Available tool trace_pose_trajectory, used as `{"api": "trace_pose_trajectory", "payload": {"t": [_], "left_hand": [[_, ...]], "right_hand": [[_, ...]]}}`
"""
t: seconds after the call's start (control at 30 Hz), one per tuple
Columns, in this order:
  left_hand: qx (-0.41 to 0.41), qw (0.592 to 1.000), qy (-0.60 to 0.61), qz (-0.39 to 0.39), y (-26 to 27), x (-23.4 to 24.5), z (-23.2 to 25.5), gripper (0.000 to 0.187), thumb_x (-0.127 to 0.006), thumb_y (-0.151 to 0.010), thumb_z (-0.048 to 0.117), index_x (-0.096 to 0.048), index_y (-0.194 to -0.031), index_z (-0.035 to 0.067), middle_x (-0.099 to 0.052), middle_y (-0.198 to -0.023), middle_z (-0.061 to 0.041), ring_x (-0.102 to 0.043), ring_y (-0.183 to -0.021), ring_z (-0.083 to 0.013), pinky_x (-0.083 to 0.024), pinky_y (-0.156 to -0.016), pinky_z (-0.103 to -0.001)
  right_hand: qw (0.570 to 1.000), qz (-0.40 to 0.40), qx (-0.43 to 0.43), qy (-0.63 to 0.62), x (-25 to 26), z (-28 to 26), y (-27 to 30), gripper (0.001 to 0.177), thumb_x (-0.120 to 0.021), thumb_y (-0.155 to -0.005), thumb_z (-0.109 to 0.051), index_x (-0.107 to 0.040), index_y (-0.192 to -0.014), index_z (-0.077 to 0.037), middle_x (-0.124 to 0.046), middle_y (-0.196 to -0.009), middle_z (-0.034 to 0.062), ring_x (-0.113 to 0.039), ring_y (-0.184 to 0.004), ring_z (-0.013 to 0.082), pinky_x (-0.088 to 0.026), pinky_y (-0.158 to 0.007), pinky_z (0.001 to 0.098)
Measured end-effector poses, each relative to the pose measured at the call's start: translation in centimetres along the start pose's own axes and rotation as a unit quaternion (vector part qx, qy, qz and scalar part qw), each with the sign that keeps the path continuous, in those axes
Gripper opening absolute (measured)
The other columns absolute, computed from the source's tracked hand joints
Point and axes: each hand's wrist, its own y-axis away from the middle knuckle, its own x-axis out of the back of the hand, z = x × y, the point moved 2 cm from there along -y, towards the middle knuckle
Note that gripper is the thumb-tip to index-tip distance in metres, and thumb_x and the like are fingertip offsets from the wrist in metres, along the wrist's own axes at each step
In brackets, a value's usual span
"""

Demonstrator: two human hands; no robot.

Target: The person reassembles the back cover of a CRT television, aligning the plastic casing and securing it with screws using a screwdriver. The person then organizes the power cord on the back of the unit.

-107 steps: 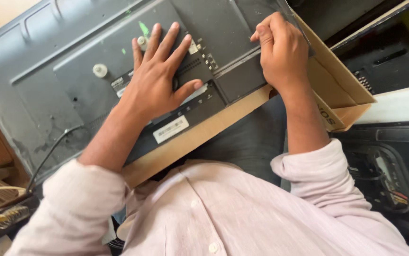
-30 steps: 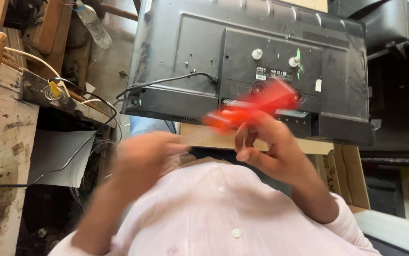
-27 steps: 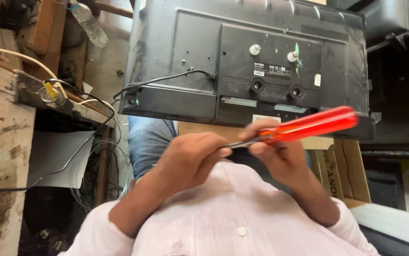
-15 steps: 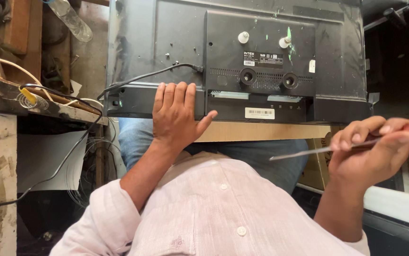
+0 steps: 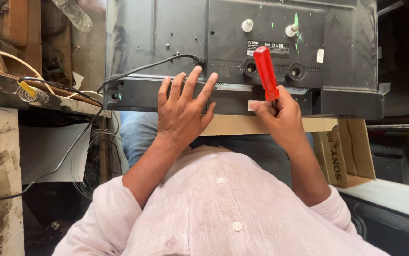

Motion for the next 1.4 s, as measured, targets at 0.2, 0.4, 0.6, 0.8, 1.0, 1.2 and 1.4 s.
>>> {"api": "trace_pose_trajectory", "payload": {"t": [0.2, 0.4, 0.6, 0.8, 1.0, 1.2, 1.4], "left_hand": [[-0.018, 0.999, -0.016, -0.049, -0.3, 0.0, 0.1, 0.063, -0.070, -0.094, 0.038, -0.055, -0.153, 0.019, -0.044, -0.162, -0.004, -0.047, -0.138, -0.0301, -0.027, -0.119, -0.053], [-0.082, 0.991, -0.002, -0.102, -1.3, 0.2, -0.3, 0.068, -0.069, -0.096, 0.037, -0.051, -0.154, 0.006, -0.042, -0.163, -0.007, -0.048, -0.139, -0.0300, -0.031, -0.117, -0.053], [-0.137, 0.966, 0.122, -0.184, -1.9, 1.1, -2.4, 0.078, -0.078, -0.082, 0.021, -0.050, -0.151, -0.004, -0.044, -0.163, -0.016, -0.050, -0.131, -0.0319, -0.037, -0.113, -0.046], [-0.186, 0.969, 0.141, -0.087, -0.8, 1.2, -2.8, 0.054, -0.080, -0.082, 0.019, -0.063, -0.131, 0.002, -0.056, -0.147, -0.009, -0.050, -0.136, -0.0324, -0.036, -0.119, -0.052], [-0.164, 0.971, 0.155, -0.081, -1.3, 1.8, -2.4, 0.051, -0.080, -0.081, 0.017, -0.066, -0.127, 0.002, -0.061, -0.141, -0.009, -0.053, -0.133, -0.0314, -0.040, -0.116, -0.048], [-0.114, 0.939, 0.317, -0.076, -2.9, 2.7, -3.9, 0.030, -0.083, -0.089, 0.019, -0.072, -0.114, 0.006, -0.072, -0.129, -0.010, -0.063, -0.119, -0.0308, -0.048, -0.103, -0.043], [0.006, 0.982, 0.182, 0.056, -5.8, 2.4, -10.3, 0.016, -0.075, -0.097, 0.003, -0.076, -0.112, 0.007, -0.073, -0.109, -0.013, -0.068, -0.103, -0.0348, -0.054, -0.091, -0.044]], "right_hand": [[0.995, 0.006, -0.019, 0.102, 0.2, 1.6, -0.1, 0.042, -0.085, -0.089, -0.018, -0.046, -0.082, -0.004, -0.032, -0.064, 0.0004, -0.030, -0.059, 0.0116, -0.029, -0.052, 0.0321], [0.988, 0.011, -0.013, 0.156, -0.4, 1.9, -0.9, 0.039, -0.087, -0.087, -0.022, -0.053, -0.085, -0.003, -0.045, -0.062, 0.0039, -0.040, -0.055, 0.0170, -0.039, -0.053, 0.0345], [0.997, 0.000, -0.045, 0.070, 0.3, 2.9, -0.9, 0.043, -0.087, -0.086, -0.016, -0.046, -0.079, -0.006, -0.042, -0.069, -0.0025, -0.039, -0.065, 0.0100, -0.039, -0.057, 0.0314], [0.996, 0.001, -0.036, -0.085, 0.0, 4.2, -0.6, 0.041, -0.082, -0.090, -0.011, -0.042, -0.081, -0.013, -0.043, -0.077, -0.0096, -0.057, -0.081, 0.0000, -0.046, -0.065, 0.0212], [0.999, 0.005, -0.021, 0.025, 0.3, 3.3, -0.9, 0.040, -0.085, -0.085, -0.015, -0.046, -0.079, -0.010, -0.041, -0.071, -0.0072, -0.039, -0.068, 0.0054, -0.039, -0.060, 0.0239], [0.998, 0.002, -0.069, -0.004, 0.3, 2.4, -1.0, 0.038, -0.080, -0.092, -0.020, -0.046, -0.079, -0.009, -0.036, -0.069, -0.0088, -0.033, -0.065, 0.0051, -0.029, -0.055, 0.0272], [0.997, -0.021, -0.076, -0.008, 0.5, 2.0, -1.0, 0.030, -0.078, -0.093, -0.018, -0.051, -0.081, -0.010, -0.034, -0.067, -0.0106, -0.031, -0.062, 0.0037, -0.027, -0.054, 0.0256]]}}
